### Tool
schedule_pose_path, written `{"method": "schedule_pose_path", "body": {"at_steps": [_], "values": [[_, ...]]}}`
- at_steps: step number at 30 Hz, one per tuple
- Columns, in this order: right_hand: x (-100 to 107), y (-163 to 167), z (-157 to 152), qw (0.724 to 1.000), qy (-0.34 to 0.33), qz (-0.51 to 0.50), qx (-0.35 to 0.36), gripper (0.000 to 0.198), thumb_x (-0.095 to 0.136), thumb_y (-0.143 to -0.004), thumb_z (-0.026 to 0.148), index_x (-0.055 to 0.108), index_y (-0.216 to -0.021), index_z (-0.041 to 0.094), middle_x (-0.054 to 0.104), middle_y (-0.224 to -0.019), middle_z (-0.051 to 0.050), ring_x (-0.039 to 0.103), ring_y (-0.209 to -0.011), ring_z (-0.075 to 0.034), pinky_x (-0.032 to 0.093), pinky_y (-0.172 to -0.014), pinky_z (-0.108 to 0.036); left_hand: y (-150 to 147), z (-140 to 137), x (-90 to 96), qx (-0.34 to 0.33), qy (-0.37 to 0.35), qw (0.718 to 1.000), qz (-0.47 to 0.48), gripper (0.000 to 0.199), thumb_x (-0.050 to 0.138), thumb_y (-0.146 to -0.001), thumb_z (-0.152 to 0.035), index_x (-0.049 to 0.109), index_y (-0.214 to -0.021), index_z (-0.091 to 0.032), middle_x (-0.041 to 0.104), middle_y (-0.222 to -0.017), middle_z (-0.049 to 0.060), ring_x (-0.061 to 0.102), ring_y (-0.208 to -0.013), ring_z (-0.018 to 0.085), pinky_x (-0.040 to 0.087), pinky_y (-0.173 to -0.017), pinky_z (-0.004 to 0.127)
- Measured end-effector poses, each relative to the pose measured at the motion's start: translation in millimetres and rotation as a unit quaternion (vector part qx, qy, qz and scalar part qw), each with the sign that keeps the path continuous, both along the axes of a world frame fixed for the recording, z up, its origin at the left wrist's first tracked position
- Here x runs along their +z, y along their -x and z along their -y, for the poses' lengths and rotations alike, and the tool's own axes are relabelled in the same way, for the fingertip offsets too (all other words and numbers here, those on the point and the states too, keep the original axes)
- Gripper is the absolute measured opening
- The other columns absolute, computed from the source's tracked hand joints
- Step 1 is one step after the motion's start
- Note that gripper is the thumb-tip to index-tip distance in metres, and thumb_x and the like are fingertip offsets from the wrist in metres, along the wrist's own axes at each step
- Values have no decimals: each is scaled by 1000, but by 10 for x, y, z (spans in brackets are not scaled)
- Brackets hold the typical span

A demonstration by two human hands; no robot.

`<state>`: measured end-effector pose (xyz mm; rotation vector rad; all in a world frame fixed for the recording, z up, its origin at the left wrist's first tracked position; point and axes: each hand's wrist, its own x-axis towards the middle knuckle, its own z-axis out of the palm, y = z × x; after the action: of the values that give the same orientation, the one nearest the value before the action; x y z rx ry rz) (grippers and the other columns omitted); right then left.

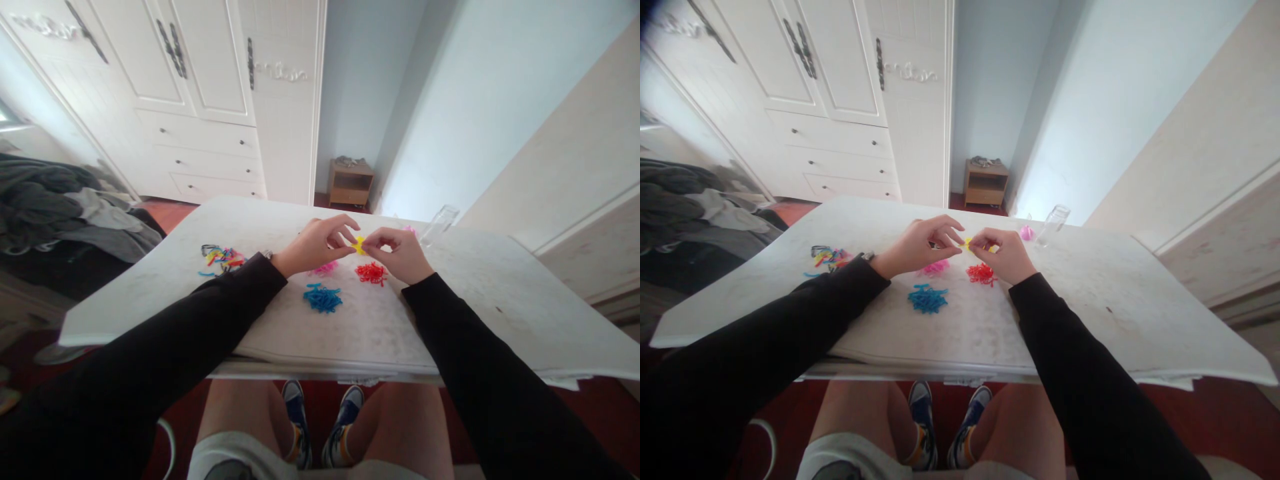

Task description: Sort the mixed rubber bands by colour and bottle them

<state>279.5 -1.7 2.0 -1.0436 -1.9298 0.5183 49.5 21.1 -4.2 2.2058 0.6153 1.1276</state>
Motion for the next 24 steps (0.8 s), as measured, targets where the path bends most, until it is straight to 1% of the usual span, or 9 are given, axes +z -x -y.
{"method": "schedule_pose_path", "body": {"at_steps": [2, 4, 6, 9, 13, 17, 20, 24], "values": [[-13, -80, -66, 997, -11, -22, -72, 14, 73, -79, 32, 74, -80, 18, 76, -79, -5, 66, -73, -19, 52, -72, -34, 47, -24, 41, 31, -23, 999, 7, 29, 74, -84, -21, 63, -111, -17, 79, -102, 7, 75, -74, 12, 60, -68, 22], [-42, -178, -147, 991, -8, -35, -132, 14, 74, -76, 32, 74, -79, 18, 76, -79, -5, 66, -72, -19, 52, -70, -34, 107, -68, 74, 74, -45, 996, 24, 24, 71, -84, -22, 64, -107, -17, 77, -99, 6, 72, -70, 11, 58, -65, 21], [-86, -262, -221, 988, 2, -23, -155, 14, 74, -73, 31, 74, -78, 18, 76, -78, -6, 66, -70, -20, 51, -68, -34, 162, -114, 92, 111, -55, 992, 37, 22, 69, -84, -20, 64, -104, -17, 74, -92, 4, 69, -67, 10, 56, -62, 20], [-163, -324, -297, 986, 17, 7, -165, 14, 73, -71, 31, 74, -74, 18, 77, -75, -6, 66, -69, -19, 50, -67, -33, 203, -156, 94, 142, -60, 987, 37, 22, 65, -82, -16, 65, -104, -17, 71, -81, 1, 66, -66, 10, 53, -60, 20], [-239, -323, -339, 983, 42, 25, -176, 16, 71, -70, 34, 74, -72, 17, 75, -71, -5, 62, -64, -17, 47, -62, -31, 193, -157, 81, 149, -65, 986, 30, 21, 61, -82, -16, 65, -102, -18, 66, -74, 0, 64, -64, 11, 51, -57, 20], [-266, -306, -342, 980, 61, 35, -186, 21, 73, -67, 36, 75, -74, 17, 73, -70, -4, 57, -61, -15, 43, -59, -29, 191, -159, 75, 145, -67, 987, 20, 23, 60, -80, -15, 65, -103, -17, 67, -76, 0, 63, -63, 10, 49, -55, 20], [-277, -304, -348, 980, 55, 39, -189, 22, 73, -67, 36, 76, -77, 16, 72, -70, -3, 56, -61, -15, 43, -60, -29, 204, -177, 67, 143, -63, 988, 12, 27, 60, -77, -14, 65, -103, -17, 67, -77, 0, 62, -62, 10, 48, -55, 19], [-304, -337, -396, 978, 42, 34, -203, 21, 72, -67, 35, 74, -78, 17, 70, -73, -3, 57, -63, -16, 45, -64, -31, 228, -202, 42, 145, -52, 988, 3, 27, 59, -77, -14, 65, -102, -18, 66, -77, -1, 61, -62, 10, 48, -55, 19]]}}
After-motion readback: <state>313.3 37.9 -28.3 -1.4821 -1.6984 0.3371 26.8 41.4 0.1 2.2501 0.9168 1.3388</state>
